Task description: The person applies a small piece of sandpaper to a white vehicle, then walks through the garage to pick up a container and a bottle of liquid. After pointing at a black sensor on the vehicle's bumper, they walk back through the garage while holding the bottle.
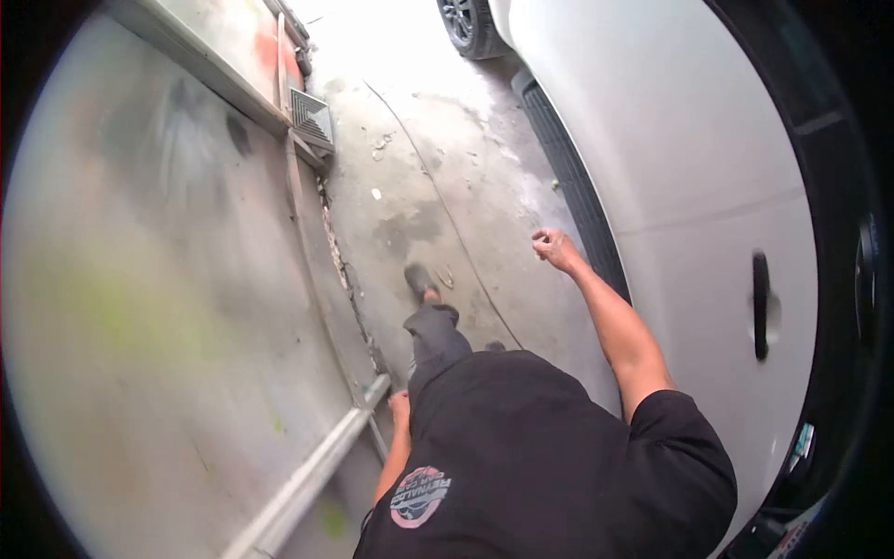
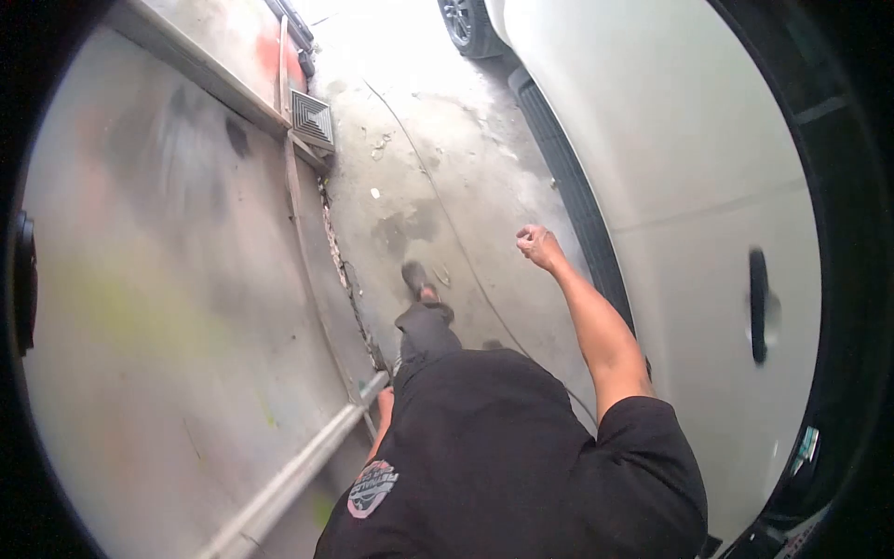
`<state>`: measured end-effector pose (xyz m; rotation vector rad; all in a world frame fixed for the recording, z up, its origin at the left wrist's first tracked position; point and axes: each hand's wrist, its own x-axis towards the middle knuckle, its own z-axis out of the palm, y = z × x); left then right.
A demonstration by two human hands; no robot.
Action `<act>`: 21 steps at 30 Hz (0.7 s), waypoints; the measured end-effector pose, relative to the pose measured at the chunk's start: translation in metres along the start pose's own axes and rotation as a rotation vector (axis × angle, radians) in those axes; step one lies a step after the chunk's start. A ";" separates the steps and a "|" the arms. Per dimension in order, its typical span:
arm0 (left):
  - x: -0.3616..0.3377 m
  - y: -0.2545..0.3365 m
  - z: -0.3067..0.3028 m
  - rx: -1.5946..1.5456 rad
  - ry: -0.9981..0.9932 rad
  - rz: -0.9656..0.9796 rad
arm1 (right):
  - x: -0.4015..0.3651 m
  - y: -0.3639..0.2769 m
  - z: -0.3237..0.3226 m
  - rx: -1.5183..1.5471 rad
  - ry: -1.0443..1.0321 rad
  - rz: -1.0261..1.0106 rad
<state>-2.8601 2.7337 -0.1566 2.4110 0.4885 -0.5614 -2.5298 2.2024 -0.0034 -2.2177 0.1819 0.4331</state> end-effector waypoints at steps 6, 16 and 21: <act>0.241 0.057 -0.024 -0.022 -0.063 -0.059 | 0.199 0.011 0.048 -0.145 -0.010 -0.079; 0.788 0.411 -0.423 -0.556 0.073 0.199 | 0.384 -0.086 -0.033 0.349 -0.138 0.680; 0.987 0.504 -0.464 -0.673 0.163 0.181 | 0.599 -0.117 -0.056 0.212 -0.302 0.684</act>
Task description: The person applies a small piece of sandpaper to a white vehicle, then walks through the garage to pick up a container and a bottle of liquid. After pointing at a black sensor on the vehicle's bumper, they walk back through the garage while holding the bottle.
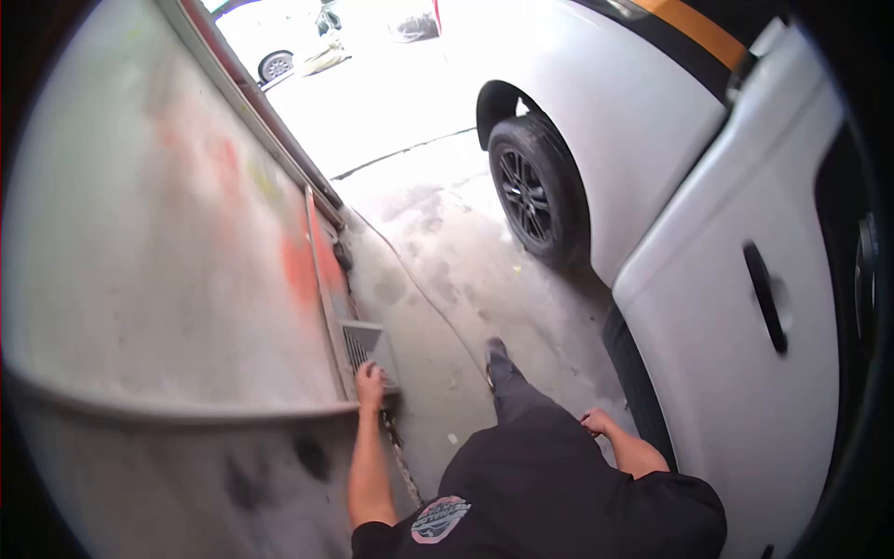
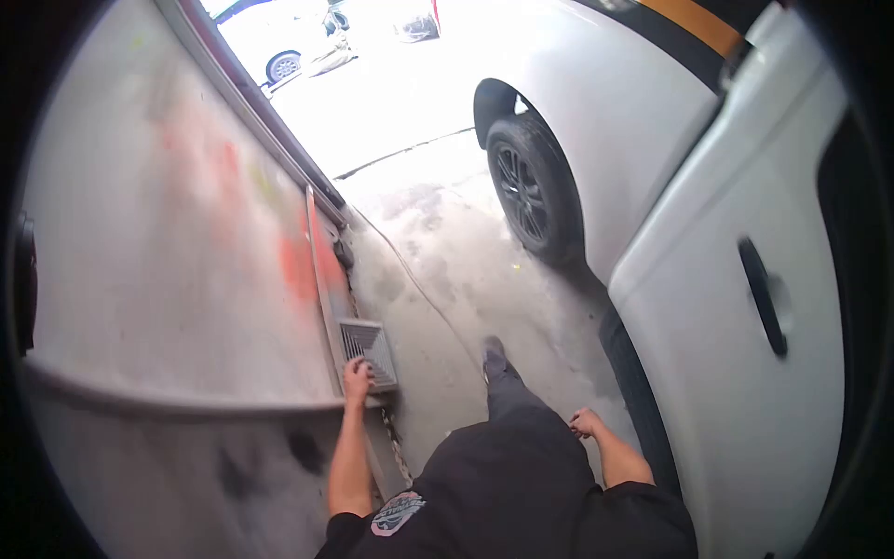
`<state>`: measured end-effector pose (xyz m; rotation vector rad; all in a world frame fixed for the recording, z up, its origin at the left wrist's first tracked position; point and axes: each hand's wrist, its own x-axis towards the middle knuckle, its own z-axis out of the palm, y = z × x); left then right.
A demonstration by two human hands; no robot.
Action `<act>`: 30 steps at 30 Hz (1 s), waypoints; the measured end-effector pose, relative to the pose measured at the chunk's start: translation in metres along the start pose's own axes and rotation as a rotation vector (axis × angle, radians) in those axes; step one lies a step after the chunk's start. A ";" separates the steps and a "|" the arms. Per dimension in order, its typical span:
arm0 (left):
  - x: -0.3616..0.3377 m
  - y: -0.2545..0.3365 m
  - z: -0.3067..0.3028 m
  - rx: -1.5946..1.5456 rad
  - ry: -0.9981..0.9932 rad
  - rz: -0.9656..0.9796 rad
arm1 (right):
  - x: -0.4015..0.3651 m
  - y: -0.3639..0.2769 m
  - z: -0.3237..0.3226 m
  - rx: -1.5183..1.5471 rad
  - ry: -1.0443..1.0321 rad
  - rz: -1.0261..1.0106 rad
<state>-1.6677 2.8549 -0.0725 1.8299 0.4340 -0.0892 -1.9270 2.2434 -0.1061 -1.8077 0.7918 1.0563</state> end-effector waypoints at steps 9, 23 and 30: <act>0.073 -0.061 0.095 0.248 -0.408 -0.260 | 0.187 -0.498 -0.194 -0.317 0.192 -0.549; 0.717 0.180 0.119 -0.005 -0.161 -0.461 | 0.407 -0.905 -0.283 -0.412 -0.026 -0.295; 1.116 0.385 0.122 0.038 -0.088 0.081 | 0.520 -0.994 -0.351 0.034 0.168 -0.007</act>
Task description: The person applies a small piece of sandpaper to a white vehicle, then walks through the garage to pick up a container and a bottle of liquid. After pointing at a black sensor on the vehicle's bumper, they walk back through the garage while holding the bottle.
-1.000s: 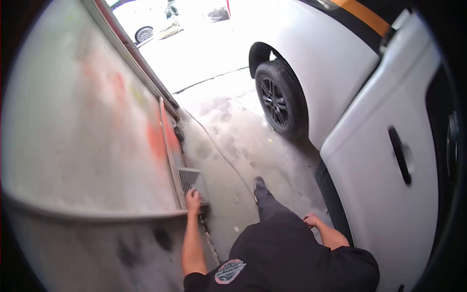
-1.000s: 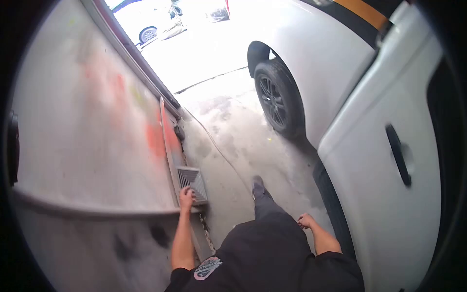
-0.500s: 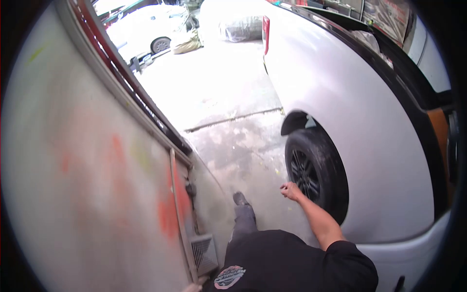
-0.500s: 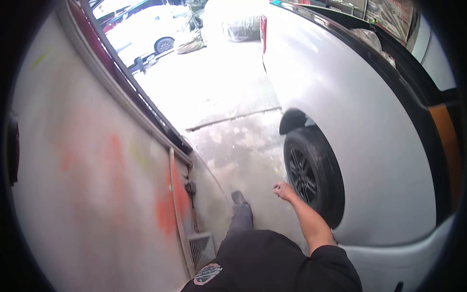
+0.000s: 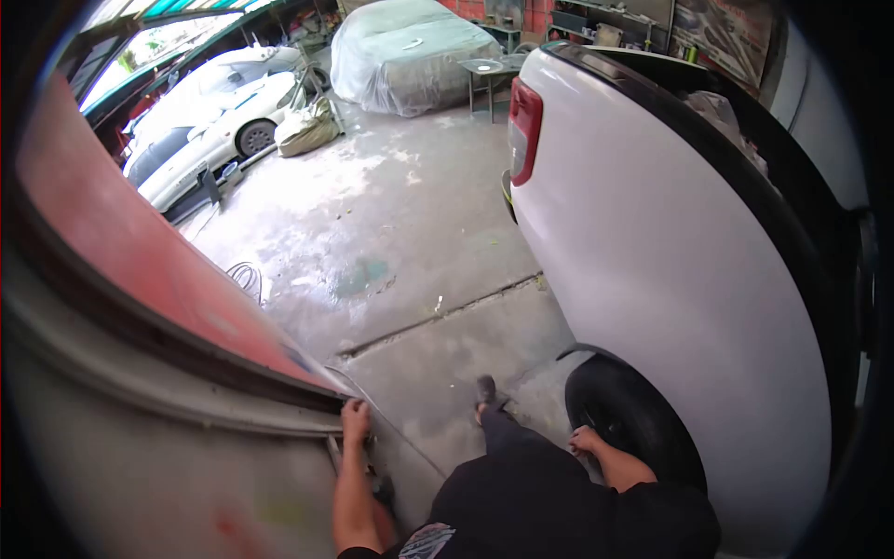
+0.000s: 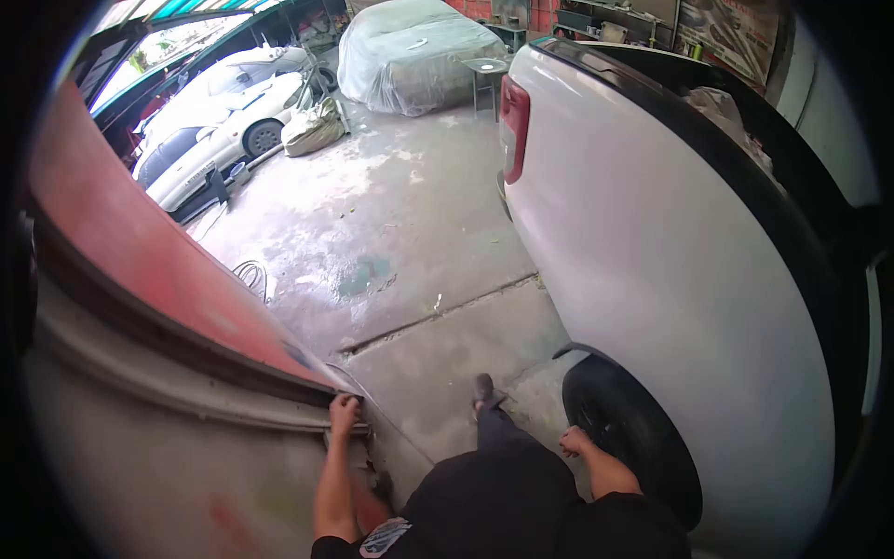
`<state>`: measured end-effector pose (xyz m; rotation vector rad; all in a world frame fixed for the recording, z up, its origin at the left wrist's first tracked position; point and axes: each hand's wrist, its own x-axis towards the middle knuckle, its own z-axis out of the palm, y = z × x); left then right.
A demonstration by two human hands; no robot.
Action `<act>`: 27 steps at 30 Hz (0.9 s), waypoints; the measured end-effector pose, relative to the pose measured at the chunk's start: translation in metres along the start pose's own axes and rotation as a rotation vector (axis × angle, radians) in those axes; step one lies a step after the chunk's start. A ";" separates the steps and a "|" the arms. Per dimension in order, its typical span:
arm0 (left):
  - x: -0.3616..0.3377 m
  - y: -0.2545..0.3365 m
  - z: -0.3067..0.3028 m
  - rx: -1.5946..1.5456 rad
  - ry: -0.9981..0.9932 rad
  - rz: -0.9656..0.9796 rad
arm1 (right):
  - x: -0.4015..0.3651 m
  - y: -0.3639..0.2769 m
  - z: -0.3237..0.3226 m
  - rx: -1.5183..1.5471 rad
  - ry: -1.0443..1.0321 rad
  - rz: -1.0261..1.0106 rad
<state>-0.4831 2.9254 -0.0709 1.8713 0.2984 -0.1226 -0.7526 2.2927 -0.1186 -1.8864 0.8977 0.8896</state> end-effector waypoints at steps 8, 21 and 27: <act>0.145 0.019 0.092 -0.121 -0.141 -0.528 | 0.223 -0.322 -0.082 -0.500 -0.121 -0.368; 0.526 0.017 0.157 0.534 -0.477 -0.332 | 0.472 -0.867 -0.199 -0.181 0.236 -0.747; 0.940 0.222 0.205 0.248 -0.357 -0.488 | 0.560 -0.891 -0.291 -0.275 0.223 -0.467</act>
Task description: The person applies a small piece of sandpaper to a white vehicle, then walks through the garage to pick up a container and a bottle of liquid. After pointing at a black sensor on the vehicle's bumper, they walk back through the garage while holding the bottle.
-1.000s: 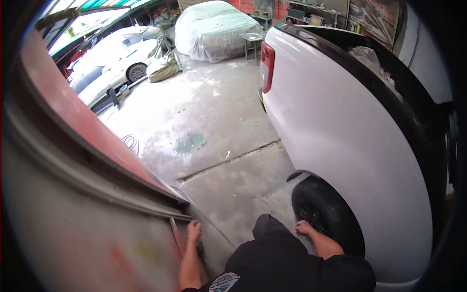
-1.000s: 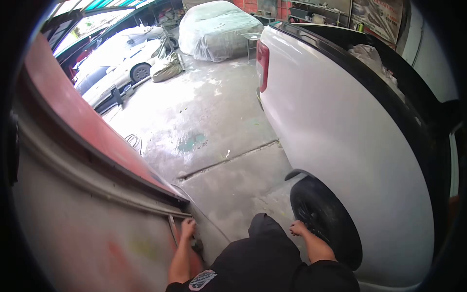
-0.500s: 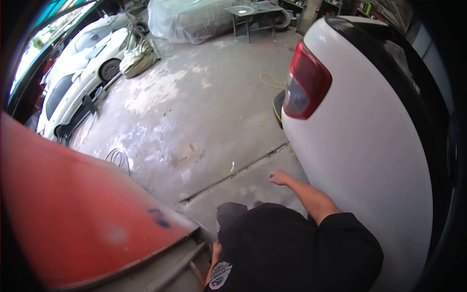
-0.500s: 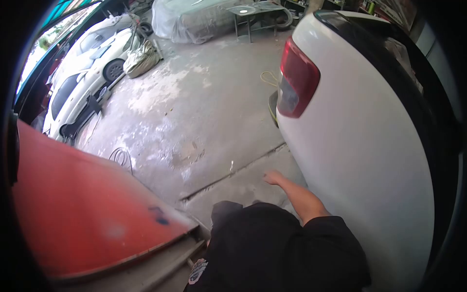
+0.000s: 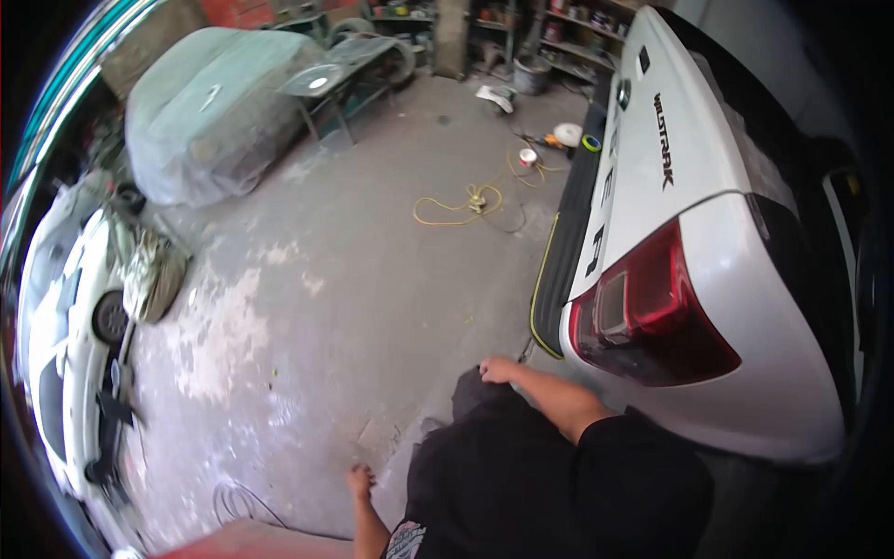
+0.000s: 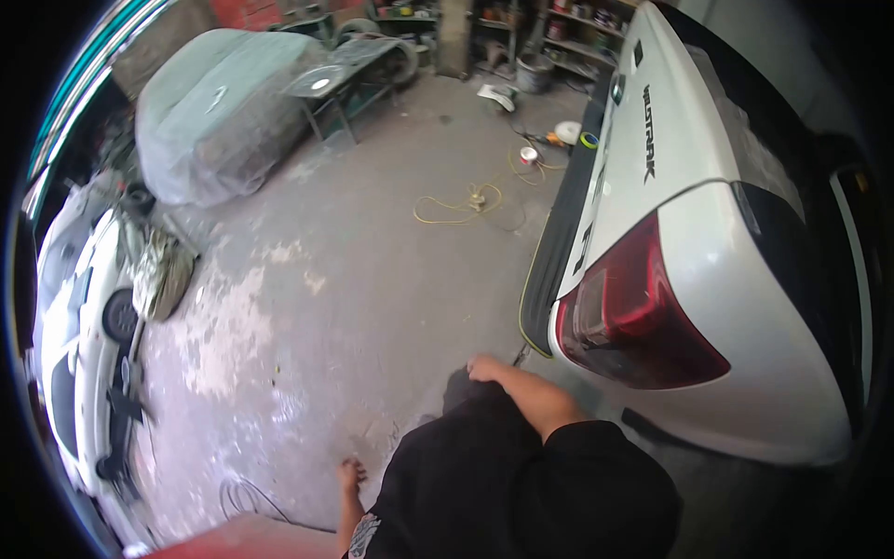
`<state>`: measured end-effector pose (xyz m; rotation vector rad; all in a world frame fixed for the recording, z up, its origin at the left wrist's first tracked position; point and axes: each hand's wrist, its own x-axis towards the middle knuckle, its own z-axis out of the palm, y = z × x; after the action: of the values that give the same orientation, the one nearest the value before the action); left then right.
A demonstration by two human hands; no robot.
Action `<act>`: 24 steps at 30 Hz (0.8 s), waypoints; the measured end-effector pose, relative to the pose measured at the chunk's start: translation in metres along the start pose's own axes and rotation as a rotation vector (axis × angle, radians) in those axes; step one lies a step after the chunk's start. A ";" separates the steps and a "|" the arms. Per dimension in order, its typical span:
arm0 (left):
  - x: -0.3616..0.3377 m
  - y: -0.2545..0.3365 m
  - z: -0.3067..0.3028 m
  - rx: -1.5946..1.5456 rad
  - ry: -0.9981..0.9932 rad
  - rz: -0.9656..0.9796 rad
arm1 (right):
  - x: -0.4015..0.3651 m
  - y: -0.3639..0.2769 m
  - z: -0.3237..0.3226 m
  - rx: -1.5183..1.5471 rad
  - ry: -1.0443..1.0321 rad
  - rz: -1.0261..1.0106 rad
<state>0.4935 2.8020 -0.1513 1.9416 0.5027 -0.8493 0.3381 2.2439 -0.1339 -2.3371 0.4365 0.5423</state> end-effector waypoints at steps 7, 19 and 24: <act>0.223 0.409 -0.026 0.144 0.146 0.422 | 0.128 0.108 -0.066 0.178 0.213 0.214; 0.447 0.592 0.264 0.616 -0.328 0.568 | 0.506 0.102 -0.456 0.270 0.469 0.164; 0.588 0.742 0.332 0.773 -0.551 0.744 | 0.598 0.099 -0.618 0.555 0.562 0.349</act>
<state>1.2516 2.1522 -0.2556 2.1609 -0.9529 -1.0826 0.9668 1.6530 -0.0640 -1.8422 1.1121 -0.1040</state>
